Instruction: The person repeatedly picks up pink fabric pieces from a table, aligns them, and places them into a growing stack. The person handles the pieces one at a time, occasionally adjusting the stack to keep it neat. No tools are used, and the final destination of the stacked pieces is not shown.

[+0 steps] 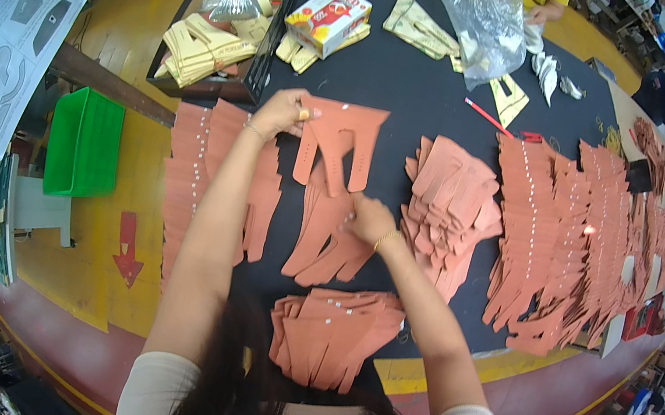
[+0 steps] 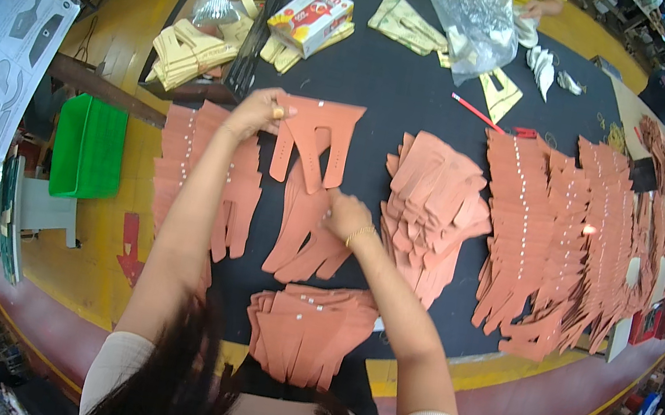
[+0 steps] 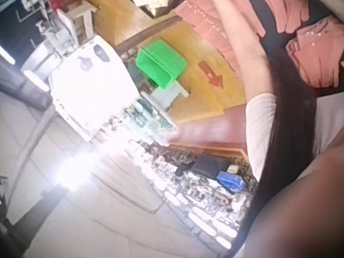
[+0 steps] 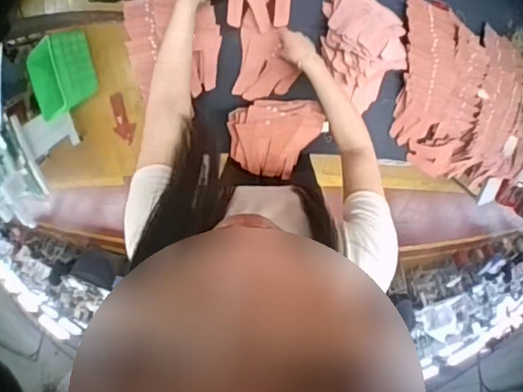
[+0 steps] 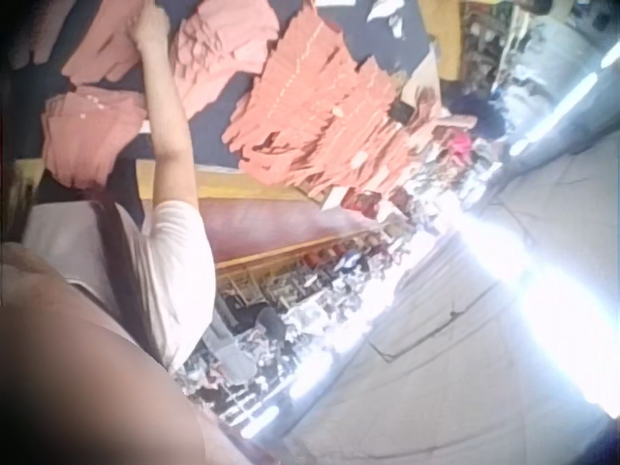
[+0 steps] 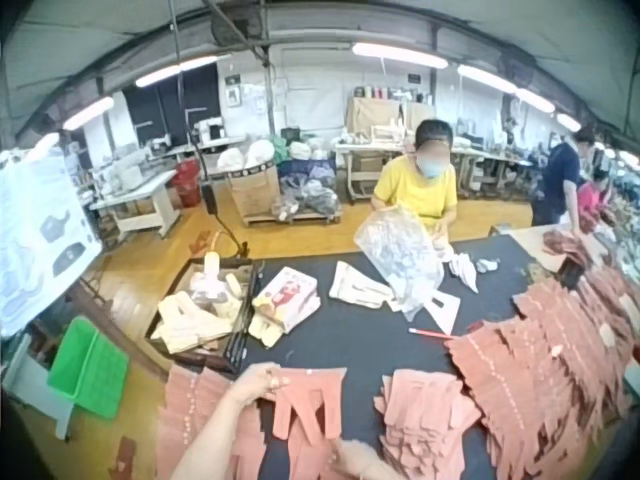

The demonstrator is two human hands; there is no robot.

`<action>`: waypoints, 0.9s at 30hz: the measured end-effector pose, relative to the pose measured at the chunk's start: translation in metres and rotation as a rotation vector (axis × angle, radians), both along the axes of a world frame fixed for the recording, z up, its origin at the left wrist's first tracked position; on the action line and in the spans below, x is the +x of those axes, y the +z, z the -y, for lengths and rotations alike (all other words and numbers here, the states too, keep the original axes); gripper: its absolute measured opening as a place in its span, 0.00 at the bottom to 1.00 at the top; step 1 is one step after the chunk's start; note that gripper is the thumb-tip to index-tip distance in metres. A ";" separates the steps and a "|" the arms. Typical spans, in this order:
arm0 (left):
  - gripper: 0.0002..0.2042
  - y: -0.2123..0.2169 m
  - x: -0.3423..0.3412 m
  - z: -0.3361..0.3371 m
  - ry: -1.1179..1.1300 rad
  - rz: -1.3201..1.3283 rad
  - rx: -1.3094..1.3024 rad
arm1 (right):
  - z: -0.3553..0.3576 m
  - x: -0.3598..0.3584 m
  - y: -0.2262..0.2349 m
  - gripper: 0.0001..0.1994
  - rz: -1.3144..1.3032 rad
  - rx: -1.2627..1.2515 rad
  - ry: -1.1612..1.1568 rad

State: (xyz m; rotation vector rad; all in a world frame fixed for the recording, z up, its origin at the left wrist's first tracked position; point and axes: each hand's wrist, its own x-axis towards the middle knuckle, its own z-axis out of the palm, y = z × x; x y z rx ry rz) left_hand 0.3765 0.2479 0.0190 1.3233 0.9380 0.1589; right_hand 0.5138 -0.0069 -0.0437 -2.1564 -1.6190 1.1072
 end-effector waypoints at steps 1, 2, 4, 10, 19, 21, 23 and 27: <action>0.09 -0.023 0.007 -0.011 0.046 -0.145 0.067 | 0.001 -0.004 0.006 0.24 0.028 -0.027 -0.034; 0.09 -0.042 0.009 -0.019 0.056 -0.228 0.190 | 0.001 -0.006 0.012 0.23 0.030 -0.026 -0.062; 0.11 -0.069 0.011 -0.031 0.131 -0.167 0.171 | 0.001 -0.003 0.023 0.23 0.034 -0.056 -0.046; 0.15 -0.066 0.020 -0.042 0.062 -0.531 0.481 | -0.002 -0.002 0.035 0.22 -0.036 -0.067 -0.032; 0.13 -0.031 -0.033 0.089 -0.094 -0.136 0.663 | 0.033 0.007 0.050 0.19 0.048 0.260 -0.230; 0.13 -0.034 -0.050 0.136 -0.176 -0.192 0.500 | 0.043 0.009 0.049 0.14 -0.019 0.167 -0.235; 0.13 -0.040 -0.059 0.166 -0.118 -0.198 0.474 | 0.053 0.001 0.048 0.12 -0.007 0.119 -0.179; 0.15 -0.052 -0.064 0.189 -0.020 -0.289 0.514 | 0.062 -0.012 0.040 0.09 -0.047 0.003 -0.253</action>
